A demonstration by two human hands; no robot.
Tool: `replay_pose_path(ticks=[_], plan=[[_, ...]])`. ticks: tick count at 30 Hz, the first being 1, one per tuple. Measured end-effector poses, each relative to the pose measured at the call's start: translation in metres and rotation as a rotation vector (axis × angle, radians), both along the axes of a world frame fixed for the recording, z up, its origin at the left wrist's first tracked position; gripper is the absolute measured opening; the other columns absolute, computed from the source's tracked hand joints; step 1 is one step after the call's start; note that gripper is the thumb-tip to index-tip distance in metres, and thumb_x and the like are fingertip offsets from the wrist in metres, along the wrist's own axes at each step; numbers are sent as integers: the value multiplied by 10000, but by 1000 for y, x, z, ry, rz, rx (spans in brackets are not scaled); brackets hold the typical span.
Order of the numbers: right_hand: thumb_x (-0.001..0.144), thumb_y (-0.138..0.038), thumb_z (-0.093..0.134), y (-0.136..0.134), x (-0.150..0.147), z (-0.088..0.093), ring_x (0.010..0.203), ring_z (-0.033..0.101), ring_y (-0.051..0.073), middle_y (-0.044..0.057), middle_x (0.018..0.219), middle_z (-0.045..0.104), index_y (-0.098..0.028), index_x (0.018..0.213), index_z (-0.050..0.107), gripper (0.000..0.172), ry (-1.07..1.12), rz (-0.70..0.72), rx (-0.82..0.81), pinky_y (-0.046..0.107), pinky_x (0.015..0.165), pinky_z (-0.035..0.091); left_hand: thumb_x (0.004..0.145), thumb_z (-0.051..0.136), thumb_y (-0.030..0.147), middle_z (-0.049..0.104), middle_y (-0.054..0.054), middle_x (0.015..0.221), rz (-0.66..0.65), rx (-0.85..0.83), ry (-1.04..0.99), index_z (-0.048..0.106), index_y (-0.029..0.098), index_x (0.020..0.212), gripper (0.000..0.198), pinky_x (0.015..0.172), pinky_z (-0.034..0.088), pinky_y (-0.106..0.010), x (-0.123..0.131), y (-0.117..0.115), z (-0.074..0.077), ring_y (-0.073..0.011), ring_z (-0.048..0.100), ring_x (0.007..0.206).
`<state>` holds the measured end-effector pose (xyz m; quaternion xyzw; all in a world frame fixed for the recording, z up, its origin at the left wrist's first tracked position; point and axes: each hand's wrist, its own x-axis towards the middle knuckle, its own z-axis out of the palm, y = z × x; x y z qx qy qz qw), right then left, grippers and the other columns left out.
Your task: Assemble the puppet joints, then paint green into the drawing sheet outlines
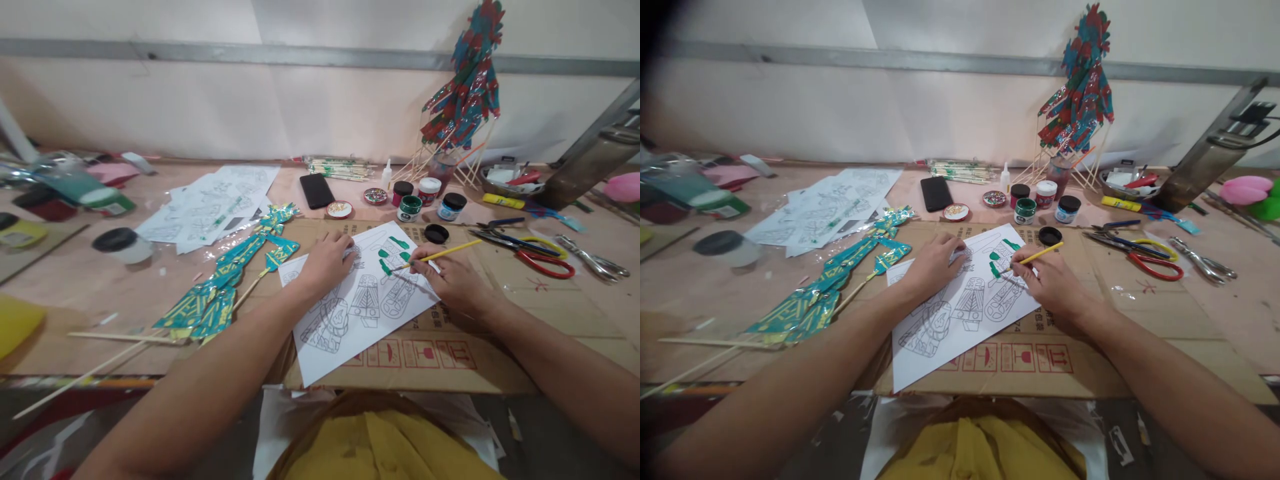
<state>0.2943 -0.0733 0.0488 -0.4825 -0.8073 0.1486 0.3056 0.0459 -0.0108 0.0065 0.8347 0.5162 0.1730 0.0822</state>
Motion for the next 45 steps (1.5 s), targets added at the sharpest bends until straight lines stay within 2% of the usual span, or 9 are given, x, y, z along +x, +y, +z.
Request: replay_pose_path(ticks=[6, 13, 18, 22, 33, 36, 39, 42, 45], plan=[[890, -275, 500, -1, 1, -1, 727, 623, 198, 44, 789, 694, -235, 755, 607, 177, -2, 23, -21, 319, 684, 483, 932, 514, 260, 615, -116, 1136, -3, 12, 4, 621, 179, 1067, 190, 967, 447, -429, 0, 0, 0, -287, 563, 1093], [905, -289, 495, -3, 1, 4, 729, 629, 200, 39, 775, 689, -235, 780, 610, 178, -12, 21, -3, 322, 689, 477, 932, 516, 260, 617, -111, 1138, -2, -1, 0, 622, 178, 1060, 186, 972, 442, -425, 0, 0, 1, -281, 560, 1092], [914, -278, 503, 3, -2, -6, 736, 640, 193, 36, 785, 694, -235, 819, 621, 157, 75, 27, 17, 317, 686, 478, 935, 514, 273, 614, -113, 1137, 9, -4, 19, 618, 176, 1066, 193, 969, 440, -416, 1, 0, 1, -275, 560, 1086], [906, -271, 515, 6, -1, -13, 760, 631, 200, 41, 803, 693, -236, 798, 629, 161, 49, 52, 30, 322, 701, 478, 933, 518, 282, 615, -115, 1133, 4, -2, 17, 614, 173, 1073, 201, 972, 439, -410, 0, 0, 0, -272, 561, 1085], [893, -280, 506, -3, 1, 1, 679, 603, 186, 29, 725, 657, -234, 742, 599, 184, -1, 45, -22, 307, 639, 463, 930, 514, 269, 615, -117, 1134, 1, -2, 2, 620, 177, 1061, 192, 969, 438, -431, 0, 0, 0, -280, 560, 1081], [903, -309, 512, -2, 4, 5, 683, 621, 190, 27, 734, 669, -241, 782, 614, 173, 50, -20, 28, 317, 648, 477, 925, 522, 265, 617, -115, 1126, 3, 0, 0, 620, 183, 1053, 181, 960, 444, -428, 0, 0, 1, -282, 562, 1084], [914, -372, 524, 7, 13, 16, 680, 645, 201, 27, 738, 674, -251, 836, 619, 173, 176, -153, 149, 335, 644, 494, 928, 520, 263, 624, -105, 1104, -2, 12, -4, 618, 194, 1038, 163, 952, 449, -421, 0, 0, 1, -277, 569, 1073], [916, -428, 526, 27, 27, 31, 688, 663, 214, 35, 737, 678, -248, 865, 609, 205, 270, -273, 274, 364, 677, 509, 928, 520, 255, 631, -99, 1081, -7, 18, 0, 616, 198, 1023, 147, 946, 453, -421, 0, 0, 0, -274, 573, 1062], [914, -427, 511, 55, 43, 39, 729, 658, 238, 48, 732, 681, -251, 840, 601, 211, 163, -377, 382, 401, 746, 496, 925, 526, 256, 631, -104, 1073, -4, 22, -23, 619, 199, 1006, 136, 940, 458, -430, 0, 0, -1, -274, 574, 1059]])
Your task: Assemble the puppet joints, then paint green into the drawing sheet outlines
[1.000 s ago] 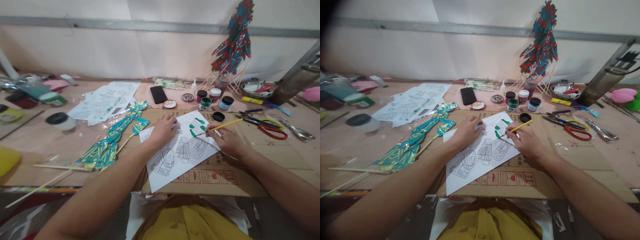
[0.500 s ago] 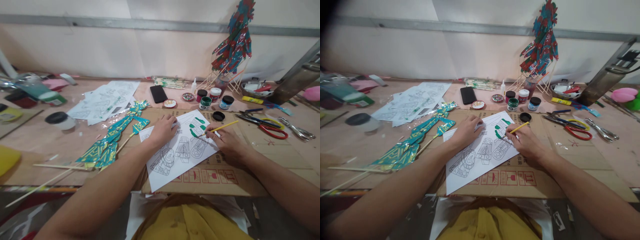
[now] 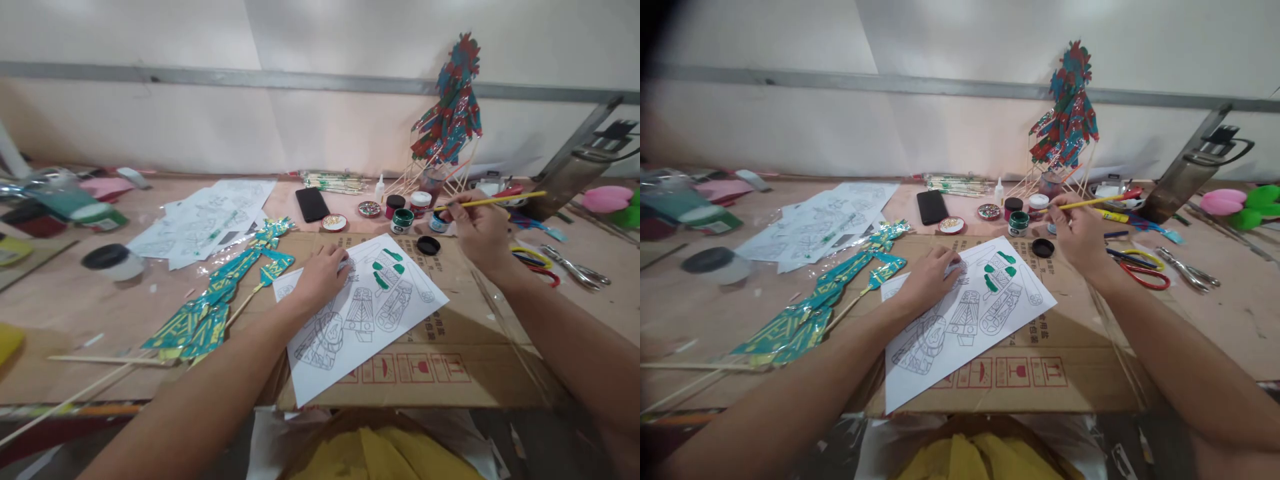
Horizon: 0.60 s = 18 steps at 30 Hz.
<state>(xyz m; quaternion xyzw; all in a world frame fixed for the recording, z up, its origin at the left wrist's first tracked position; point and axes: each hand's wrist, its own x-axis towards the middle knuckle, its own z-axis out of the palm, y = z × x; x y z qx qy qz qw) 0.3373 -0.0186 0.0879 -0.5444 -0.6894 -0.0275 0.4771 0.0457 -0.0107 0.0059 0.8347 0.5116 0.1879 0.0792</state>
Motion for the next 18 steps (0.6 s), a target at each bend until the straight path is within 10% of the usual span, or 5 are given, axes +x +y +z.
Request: replay_pose_path(ticks=[18], plan=[[856, -237, 469, 79, -1, -35, 712, 572, 232, 76, 737, 632, -241, 699, 500, 161, -392, 172, -111, 373, 730, 431, 943, 505, 254, 618, -111, 1107, -19, -18, -24, 609, 170, 1026, 157, 969, 450, -413, -1, -1, 1, -260, 567, 1079]])
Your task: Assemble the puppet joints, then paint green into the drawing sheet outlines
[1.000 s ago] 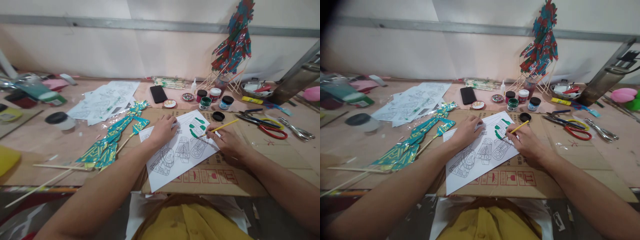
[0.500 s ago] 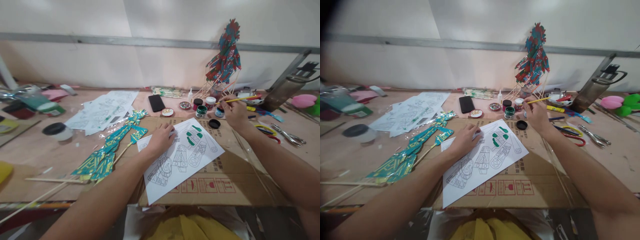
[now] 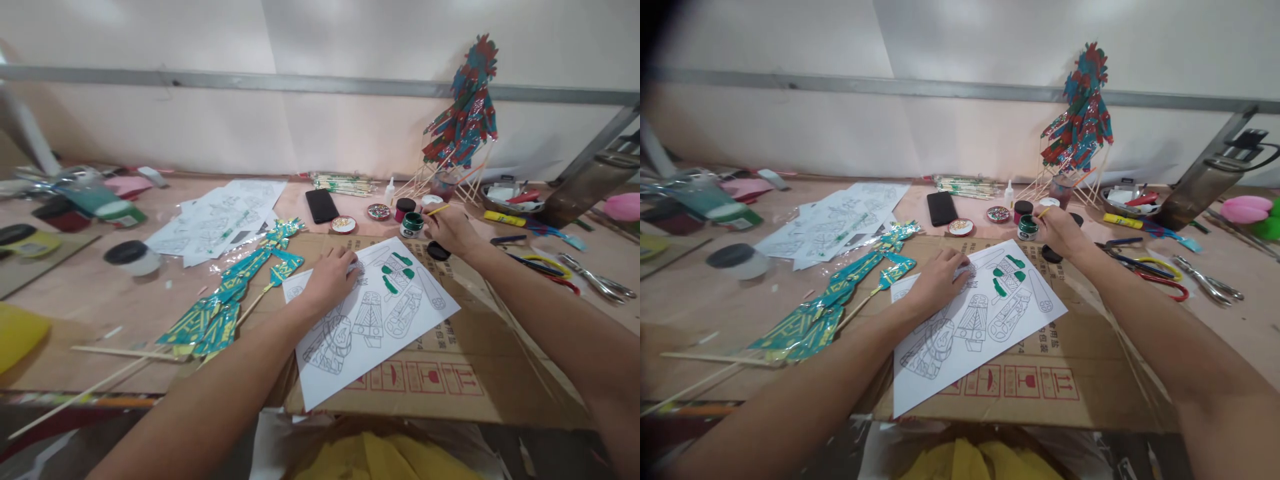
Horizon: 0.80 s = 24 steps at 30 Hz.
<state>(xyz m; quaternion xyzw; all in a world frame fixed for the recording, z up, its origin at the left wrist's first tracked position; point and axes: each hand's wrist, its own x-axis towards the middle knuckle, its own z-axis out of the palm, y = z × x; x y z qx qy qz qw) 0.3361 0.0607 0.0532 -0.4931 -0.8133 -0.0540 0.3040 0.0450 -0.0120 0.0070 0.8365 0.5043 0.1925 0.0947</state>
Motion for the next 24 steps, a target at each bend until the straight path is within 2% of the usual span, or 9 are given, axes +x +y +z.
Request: replay_pose_path(ticks=[5, 8, 10, 12, 15, 17, 20, 24], plan=[[864, -266, 458, -6, 1, 3, 740, 612, 250, 93, 775, 664, -234, 731, 531, 155, -28, -50, 51, 381, 735, 448, 944, 503, 253, 621, -114, 1111, 9, 4, 22, 614, 163, 1034, 169, 962, 451, -415, 1, 0, 1, -266, 567, 1066], [879, -323, 453, -15, 3, 8, 780, 632, 268, 111, 811, 686, -223, 773, 553, 178, 46, -124, 115, 413, 758, 467, 938, 511, 246, 623, -108, 1107, 21, -2, 34, 615, 173, 1033, 158, 950, 450, -410, 1, -1, 2, -266, 567, 1058], [889, -380, 476, -21, 3, 9, 755, 646, 266, 100, 786, 692, -228, 798, 560, 196, 230, -180, 93, 424, 741, 487, 934, 519, 251, 624, -105, 1105, 27, -7, 39, 612, 181, 1036, 155, 947, 448, -412, 1, -1, 2, -269, 566, 1063], [887, -445, 520, -29, 2, 8, 692, 650, 251, 78, 739, 690, -244, 815, 562, 216, 515, -206, 5, 417, 685, 513, 934, 522, 260, 624, -106, 1106, 29, -9, 46, 610, 182, 1044, 161, 952, 445, -413, 2, 0, 2, -271, 565, 1072], [846, -520, 598, -45, -4, 3, 615, 633, 220, 48, 685, 672, -258, 805, 564, 267, 897, -164, -156, 383, 597, 524, 938, 515, 258, 625, -110, 1118, 23, -3, 59, 610, 171, 1051, 172, 964, 439, -410, 2, 0, 1, -270, 565, 1073], [823, -523, 640, -62, -11, -1, 597, 622, 196, 30, 668, 660, -252, 797, 568, 282, 1004, -107, -256, 353, 575, 519, 941, 508, 257, 623, -111, 1124, 18, -1, 65, 611, 168, 1049, 174, 964, 439, -406, 2, 0, 1, -267, 567, 1071], [833, -502, 650, -93, -26, -4, 600, 617, 168, 13, 668, 653, -234, 831, 576, 279, 959, -25, -367, 317, 583, 515, 938, 511, 260, 619, -111, 1129, 16, 8, 73, 613, 173, 1032, 163, 959, 442, -403, 2, 0, 1, -269, 562, 1080], [902, -445, 569, -128, -44, -6, 618, 623, 159, 22, 680, 660, -209, 842, 587, 245, 670, 49, -422, 283, 575, 484, 932, 518, 260, 623, -109, 1130, 27, 7, 69, 615, 179, 1038, 165, 952, 447, -409, 2, 1, 0, -270, 565, 1080]])
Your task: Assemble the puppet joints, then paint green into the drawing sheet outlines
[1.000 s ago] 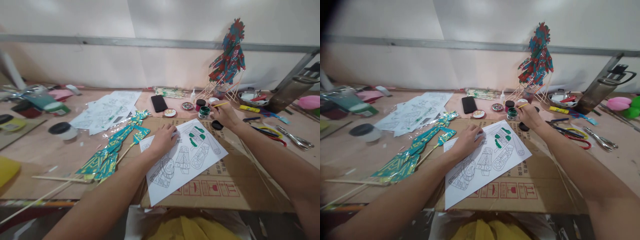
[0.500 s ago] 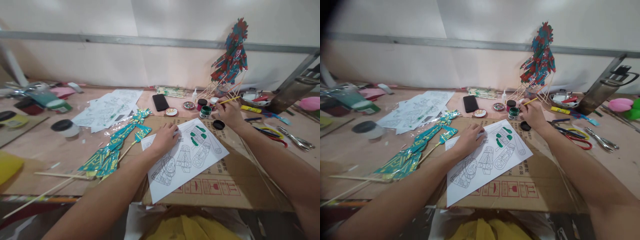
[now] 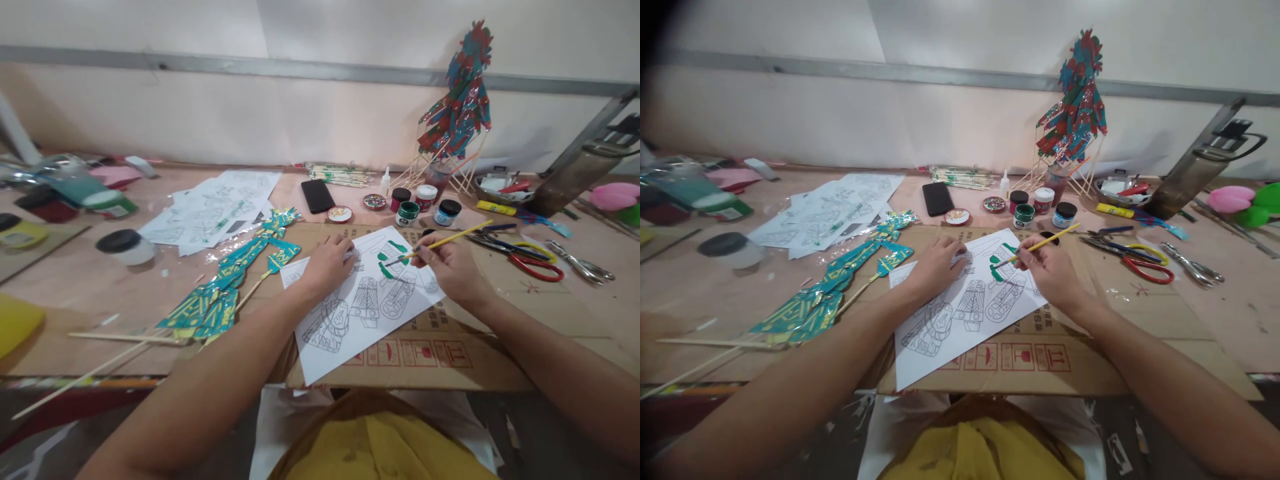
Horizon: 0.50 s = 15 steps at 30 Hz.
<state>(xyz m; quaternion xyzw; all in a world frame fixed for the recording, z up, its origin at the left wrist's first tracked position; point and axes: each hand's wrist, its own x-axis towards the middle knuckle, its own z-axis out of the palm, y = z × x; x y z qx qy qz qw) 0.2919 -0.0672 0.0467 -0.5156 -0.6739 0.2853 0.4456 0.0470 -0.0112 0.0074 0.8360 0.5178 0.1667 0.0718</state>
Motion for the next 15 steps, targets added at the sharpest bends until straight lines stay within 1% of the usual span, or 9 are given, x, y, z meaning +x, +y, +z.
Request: replay_pose_path(ticks=[3, 6, 11, 15], plan=[[913, -340, 538, -10, -6, -2, 662, 631, 165, 30, 719, 682, -206, 834, 604, 169, -206, 57, 82, 282, 606, 471, 929, 518, 256, 630, -109, 1115, 1, 1, 0, 617, 178, 1049, 174, 960, 444, -414, 0, 1, -1, -272, 568, 1085], [909, -273, 520, -10, -7, -2, 710, 638, 175, 35, 744, 694, -211, 806, 610, 150, -326, 89, 185, 293, 664, 476, 930, 518, 262, 631, -111, 1110, -4, 15, -8, 619, 175, 1054, 183, 962, 445, -416, 0, 1, -1, -275, 566, 1091], [922, -241, 491, -8, -6, -4, 717, 637, 177, 40, 767, 697, -216, 803, 618, 175, -393, 123, 260, 296, 681, 479, 928, 519, 269, 626, -114, 1112, -4, 8, -4, 621, 177, 1059, 189, 956, 446, -427, -1, 1, -2, -283, 564, 1088], [929, -239, 480, -8, -7, -6, 722, 628, 181, 37, 776, 690, -223, 796, 604, 182, -416, 160, 254, 304, 685, 482, 933, 514, 268, 625, -116, 1125, -8, 9, -2, 623, 172, 1062, 195, 957, 447, -426, -1, 2, -2, -282, 568, 1081]])
